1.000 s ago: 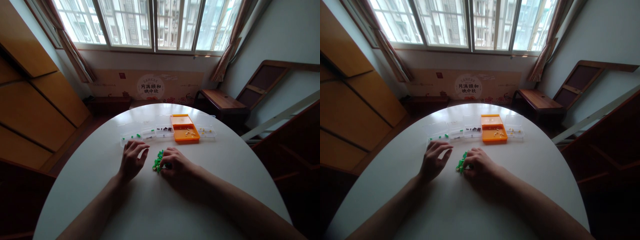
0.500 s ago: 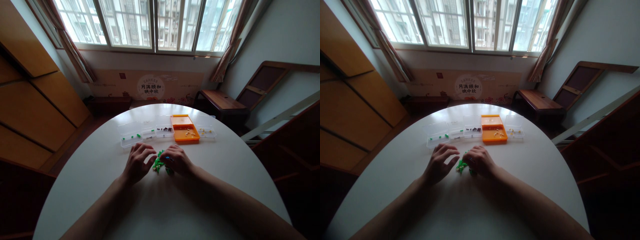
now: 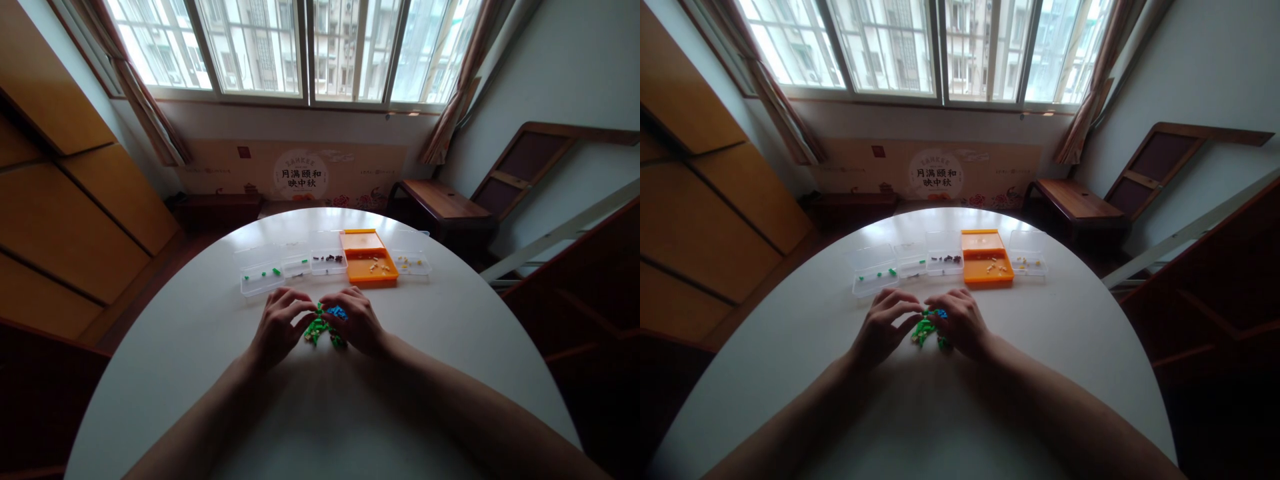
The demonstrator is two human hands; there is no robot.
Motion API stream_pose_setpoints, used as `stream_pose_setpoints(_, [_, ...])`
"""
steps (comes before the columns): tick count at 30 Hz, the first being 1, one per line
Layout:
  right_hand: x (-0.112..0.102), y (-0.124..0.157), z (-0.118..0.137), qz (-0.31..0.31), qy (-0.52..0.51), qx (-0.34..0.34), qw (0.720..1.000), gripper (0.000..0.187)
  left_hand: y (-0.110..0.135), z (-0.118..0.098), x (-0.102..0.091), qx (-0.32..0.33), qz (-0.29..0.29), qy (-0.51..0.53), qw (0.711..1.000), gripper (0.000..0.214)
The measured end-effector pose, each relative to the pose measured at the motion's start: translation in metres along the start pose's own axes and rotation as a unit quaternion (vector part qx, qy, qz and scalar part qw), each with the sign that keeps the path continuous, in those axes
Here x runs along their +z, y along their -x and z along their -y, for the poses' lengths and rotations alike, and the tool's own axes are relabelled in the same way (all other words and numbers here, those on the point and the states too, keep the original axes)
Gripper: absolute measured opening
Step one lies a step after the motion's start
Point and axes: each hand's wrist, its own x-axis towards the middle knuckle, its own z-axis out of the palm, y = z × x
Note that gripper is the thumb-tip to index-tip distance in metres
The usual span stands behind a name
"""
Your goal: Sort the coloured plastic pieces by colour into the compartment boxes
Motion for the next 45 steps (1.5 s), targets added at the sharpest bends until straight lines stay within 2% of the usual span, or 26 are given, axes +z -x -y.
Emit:
stream_pose_setpoints(6, [0.002, 0.003, -0.004, 0.016, 0.023, 0.034, 0.999, 0.013, 0.000, 0.008, -0.001, -0.045, -0.037, -0.041, 0.997, 0.007])
stream_pose_setpoints(9, [0.002, 0.005, -0.006, 0.016, 0.018, 0.033, 0.999, 0.015, 0.001, 0.021, -0.003, -0.108, -0.111, -0.093, 0.984, 0.008])
stream_pose_setpoints(12, [0.000, 0.006, -0.007, -0.003, 0.015, 0.028, 0.999, 0.017, 0.004, 0.043, -0.004, -0.191, -0.188, -0.142, 0.953, 0.014])
stream_pose_setpoints(16, [-0.002, 0.007, -0.008, -0.016, 0.022, 0.021, 0.999, 0.015, 0.008, 0.065, -0.007, -0.256, -0.210, -0.154, 0.931, 0.023])
stream_pose_setpoints(19, [-0.003, 0.007, -0.009, -0.020, 0.029, 0.029, 0.999, 0.015, 0.007, 0.061, -0.009, -0.245, -0.211, -0.147, 0.935, 0.022])
stream_pose_setpoints(24, [-0.001, 0.005, -0.008, -0.012, 0.044, 0.041, 0.998, 0.012, 0.002, 0.035, -0.011, -0.159, -0.138, -0.108, 0.972, 0.012])
stream_pose_setpoints(27, [0.000, 0.003, -0.006, -0.004, 0.053, 0.040, 0.998, 0.010, 0.001, 0.023, -0.012, -0.099, -0.044, -0.038, 0.993, 0.010])
stream_pose_setpoints(30, [0.000, 0.002, -0.005, -0.002, 0.058, 0.040, 0.998, 0.009, 0.001, 0.015, -0.013, -0.055, 0.069, 0.019, 0.996, 0.012])
stream_pose_setpoints(33, [0.000, 0.001, -0.005, 0.009, 0.061, 0.045, 0.997, 0.008, 0.002, 0.011, -0.014, -0.035, 0.143, 0.035, 0.989, 0.017])
stream_pose_setpoints(37, [0.000, 0.002, -0.005, 0.017, 0.062, 0.049, 0.997, 0.007, 0.002, 0.008, -0.015, -0.022, 0.176, 0.020, 0.984, 0.017])
stream_pose_setpoints(45, [-0.001, 0.000, -0.003, 0.032, 0.061, 0.040, 0.997, 0.004, 0.001, 0.008, -0.015, -0.024, 0.170, 0.019, 0.985, 0.016])
